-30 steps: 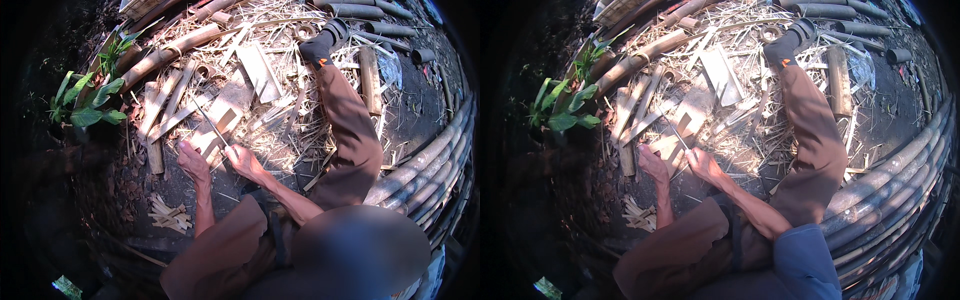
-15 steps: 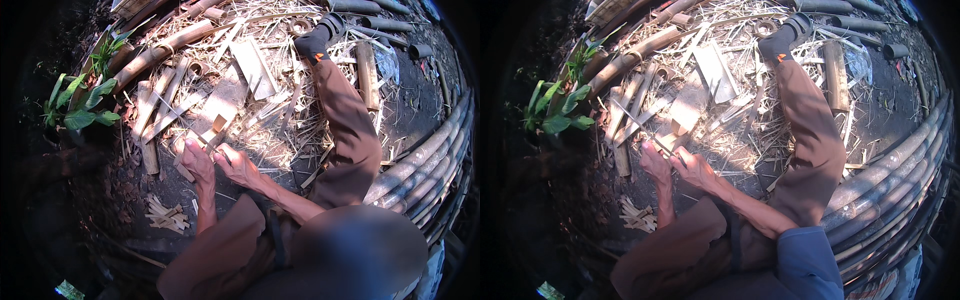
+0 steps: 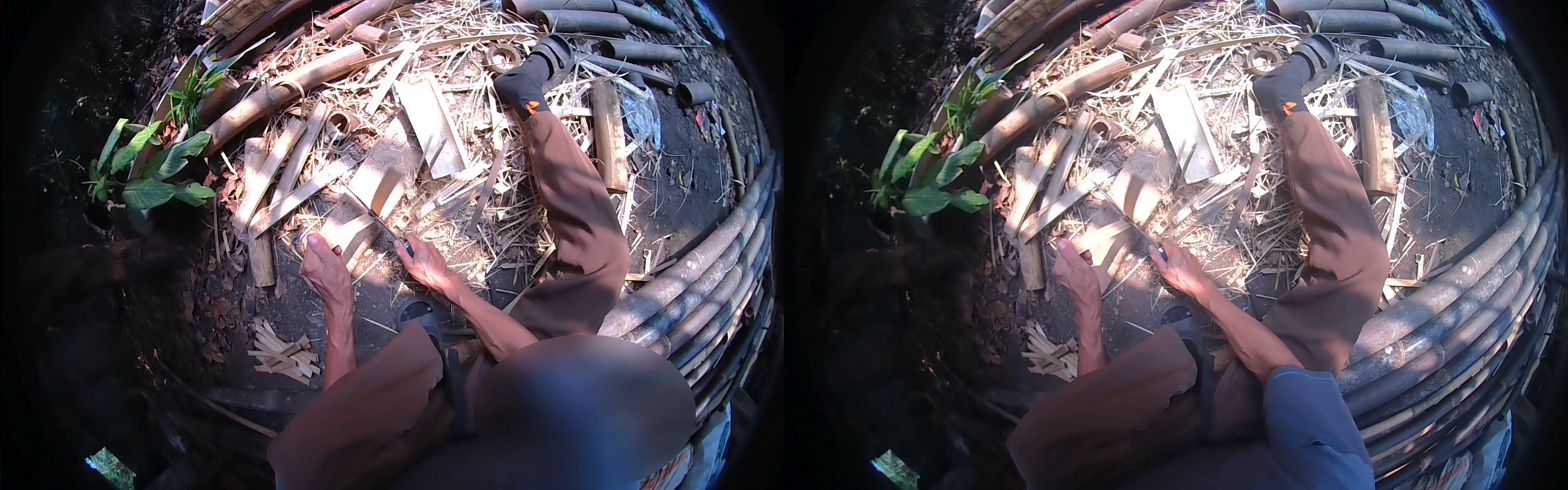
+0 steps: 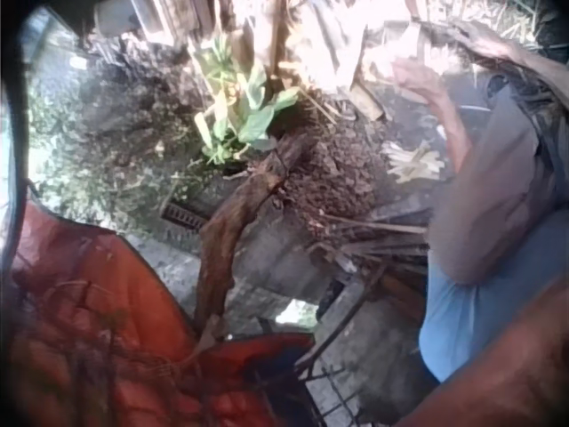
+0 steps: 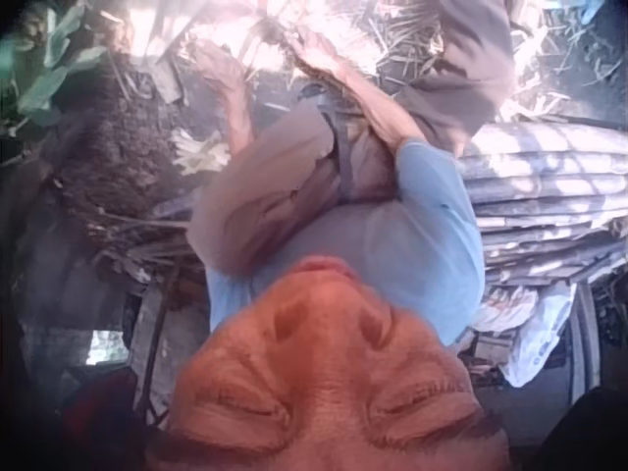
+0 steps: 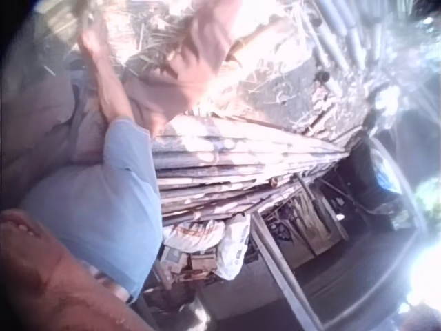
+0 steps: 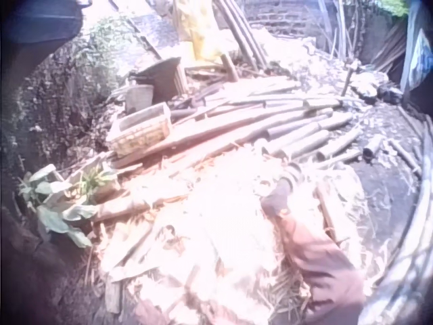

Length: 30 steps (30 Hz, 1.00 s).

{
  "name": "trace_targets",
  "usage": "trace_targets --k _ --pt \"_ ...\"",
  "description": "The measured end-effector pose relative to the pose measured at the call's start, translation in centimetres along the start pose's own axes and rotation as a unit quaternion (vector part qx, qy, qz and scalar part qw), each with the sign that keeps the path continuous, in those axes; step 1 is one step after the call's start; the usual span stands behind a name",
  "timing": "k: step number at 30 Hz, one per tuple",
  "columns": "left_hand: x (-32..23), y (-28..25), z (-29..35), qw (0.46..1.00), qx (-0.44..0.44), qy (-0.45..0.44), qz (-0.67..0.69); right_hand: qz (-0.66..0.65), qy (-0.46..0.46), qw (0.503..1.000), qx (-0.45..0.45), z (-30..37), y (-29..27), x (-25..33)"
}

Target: The person sits on the ground and uses a machete to split bamboo pieces into thin strips. The person repeatedly positions bamboo segments, strikes them with the machete, and separates the resulting strips.

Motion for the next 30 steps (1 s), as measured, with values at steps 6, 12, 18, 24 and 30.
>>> trace_targets --k 6,12,18,24,30 --pt "-0.9 0.7 0.8 1.0 0.001 -0.015 0.011 -0.093 -0.046 0.995 0.004 2.5 -0.2 6.1" --pt "-0.5 1.9 -0.2 0.998 0.041 0.048 -0.015 -0.041 -0.016 0.998 -0.038 0.3 -0.1 -0.8" --pt "-3.9 2.4 1.7 0.98 0.041 0.164 -0.107 -0.084 -0.04 0.995 -0.021 3.1 -0.5 4.1" --pt "0.3 2.6 0.6 0.998 0.01 0.057 -0.024 -0.023 0.007 0.999 -0.028 1.2 -0.1 -3.4" --pt "2.9 -1.2 -1.1 0.998 -0.003 -0.034 0.053 0.065 -0.074 0.991 -0.091 3.3 0.5 -0.3"
Point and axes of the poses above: each hand's wrist, its own z-axis away from the middle knuckle, its own y-axis out of the palm, x = y × z, the point moved 6 cm from there along -z, towards the middle knuckle, and after that the axes turned 1 degree about -z, right-handed, at the moved point
